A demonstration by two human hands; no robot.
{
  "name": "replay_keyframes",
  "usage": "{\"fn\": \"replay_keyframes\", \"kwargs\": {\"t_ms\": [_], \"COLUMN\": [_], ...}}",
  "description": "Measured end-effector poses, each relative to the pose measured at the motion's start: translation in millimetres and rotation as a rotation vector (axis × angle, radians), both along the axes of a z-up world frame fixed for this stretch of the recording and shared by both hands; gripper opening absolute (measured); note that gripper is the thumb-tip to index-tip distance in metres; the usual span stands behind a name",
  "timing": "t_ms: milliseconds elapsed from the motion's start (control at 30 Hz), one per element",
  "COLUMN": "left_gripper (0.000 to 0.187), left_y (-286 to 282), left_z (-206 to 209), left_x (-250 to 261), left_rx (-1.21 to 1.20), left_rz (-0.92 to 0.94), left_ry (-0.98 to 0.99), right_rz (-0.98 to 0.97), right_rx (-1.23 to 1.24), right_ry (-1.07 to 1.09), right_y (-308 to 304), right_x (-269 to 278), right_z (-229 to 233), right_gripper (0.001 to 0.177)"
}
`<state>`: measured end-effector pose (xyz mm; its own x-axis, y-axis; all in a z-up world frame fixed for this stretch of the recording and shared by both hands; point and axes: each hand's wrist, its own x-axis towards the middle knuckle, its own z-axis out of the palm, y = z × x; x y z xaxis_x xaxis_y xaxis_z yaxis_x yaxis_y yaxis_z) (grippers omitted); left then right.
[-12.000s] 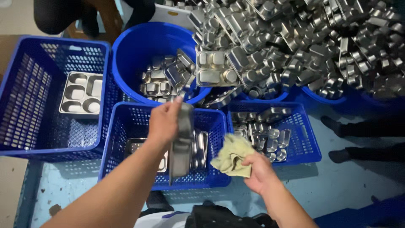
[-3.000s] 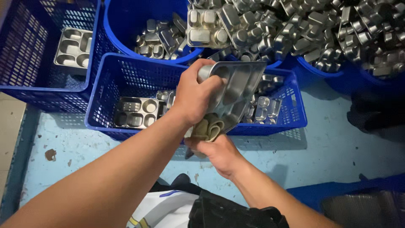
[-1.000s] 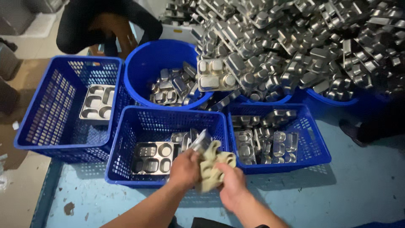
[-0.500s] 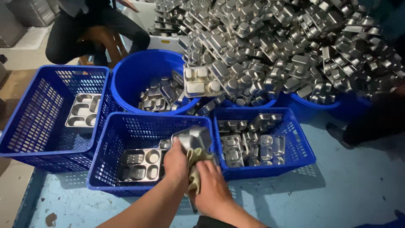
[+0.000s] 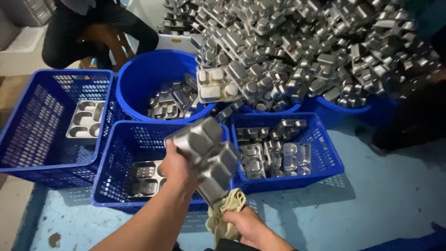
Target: The person wipes multiple stainless steel compartment trays with a cloth. They pick each tray from a large pile, wipe the surface, and place it into a blue basket. The process is repeated continuously throughout the clip.
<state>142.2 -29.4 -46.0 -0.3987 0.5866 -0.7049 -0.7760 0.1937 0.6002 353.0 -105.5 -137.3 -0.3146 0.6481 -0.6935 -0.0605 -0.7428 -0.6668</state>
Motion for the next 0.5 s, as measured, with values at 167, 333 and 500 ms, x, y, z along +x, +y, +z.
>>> {"fn": "replay_keyframes", "kwargs": {"t_ms": [167,333,500], "left_gripper": [0.062,0.045,0.055], "left_y": [-9.5,-66.7,-66.6], "left_z": [5.4,32.4,3.0], "left_x": [10.1,41.1,18.8], "left_rx": [0.182,0.141,0.075], "left_rz": [-0.373,-1.206,-1.000], "left_ry": [0.510,1.390,1.625], "right_rz": [-0.463,-0.229,-0.282], "right_rx": [-0.328,-0.189,-0.267], "right_ry": [0.118,0.083,-0.049], "right_y": [44.1,77.8,65.5], "right_x": [8.7,2.0,-1.6], "right_z": [39.3,50.4,-13.3], "right_gripper": [0.040,0.036,0.023]}}
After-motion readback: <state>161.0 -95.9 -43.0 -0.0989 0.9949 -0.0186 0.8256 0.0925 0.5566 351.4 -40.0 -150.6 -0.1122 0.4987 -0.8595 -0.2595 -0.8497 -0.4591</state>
